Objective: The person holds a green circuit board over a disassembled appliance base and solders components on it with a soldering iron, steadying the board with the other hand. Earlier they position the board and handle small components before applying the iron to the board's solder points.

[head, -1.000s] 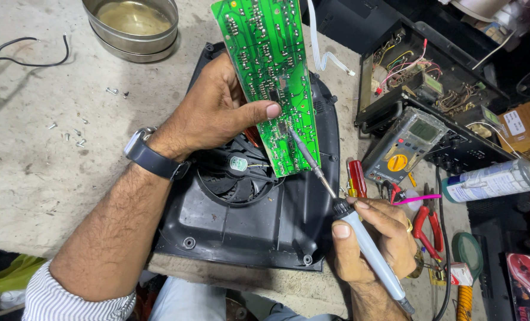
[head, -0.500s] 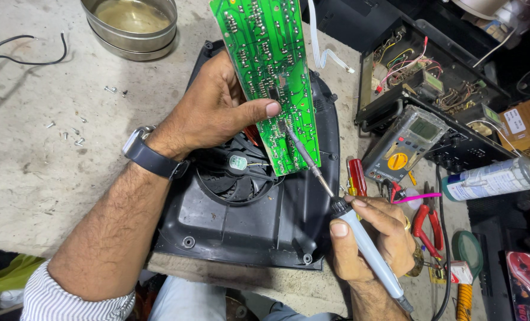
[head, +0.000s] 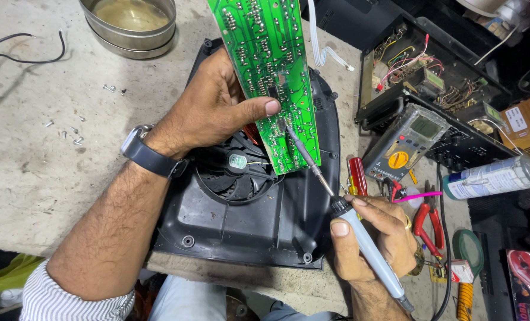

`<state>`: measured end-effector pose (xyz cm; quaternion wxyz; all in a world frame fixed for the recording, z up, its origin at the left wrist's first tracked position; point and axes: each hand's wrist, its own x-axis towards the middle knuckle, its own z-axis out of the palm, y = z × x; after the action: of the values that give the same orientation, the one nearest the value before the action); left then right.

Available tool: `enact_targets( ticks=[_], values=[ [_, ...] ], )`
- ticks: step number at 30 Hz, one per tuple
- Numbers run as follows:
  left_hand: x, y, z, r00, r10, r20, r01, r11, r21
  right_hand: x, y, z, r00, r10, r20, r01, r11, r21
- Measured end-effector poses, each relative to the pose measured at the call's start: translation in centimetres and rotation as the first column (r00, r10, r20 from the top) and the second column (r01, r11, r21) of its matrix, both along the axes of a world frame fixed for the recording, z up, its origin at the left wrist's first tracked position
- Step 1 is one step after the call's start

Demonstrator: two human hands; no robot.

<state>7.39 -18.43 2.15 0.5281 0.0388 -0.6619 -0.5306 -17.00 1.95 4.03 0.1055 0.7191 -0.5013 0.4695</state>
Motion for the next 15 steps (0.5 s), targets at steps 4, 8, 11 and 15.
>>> enact_targets(
  ticks=[4,8,11,15],
  values=[
    [0.0,-0.05,0.0,1.0,0.016,0.015,-0.016,1.0,0.006,0.04,-0.09,-0.01,1.0,0.02,0.017,-0.02,1.0,-0.002],
    [0.0,0.0,-0.05,1.0,0.016,0.006,-0.016,1.0,-0.004,0.03,-0.01,0.03,1.0,0.01,0.008,-0.01,1.0,-0.001],
    [0.01,-0.04,-0.05,1.0,0.018,0.011,-0.017,1.0,-0.002,-0.07,-0.02,0.07,1.0,0.018,0.014,-0.018,1.0,0.003],
    [-0.03,-0.09,-0.02,0.999,0.036,0.027,-0.036,0.999,-0.013,-0.1,-0.04,0.09,1.0,0.022,0.011,-0.022,1.0,-0.002]
  ],
)
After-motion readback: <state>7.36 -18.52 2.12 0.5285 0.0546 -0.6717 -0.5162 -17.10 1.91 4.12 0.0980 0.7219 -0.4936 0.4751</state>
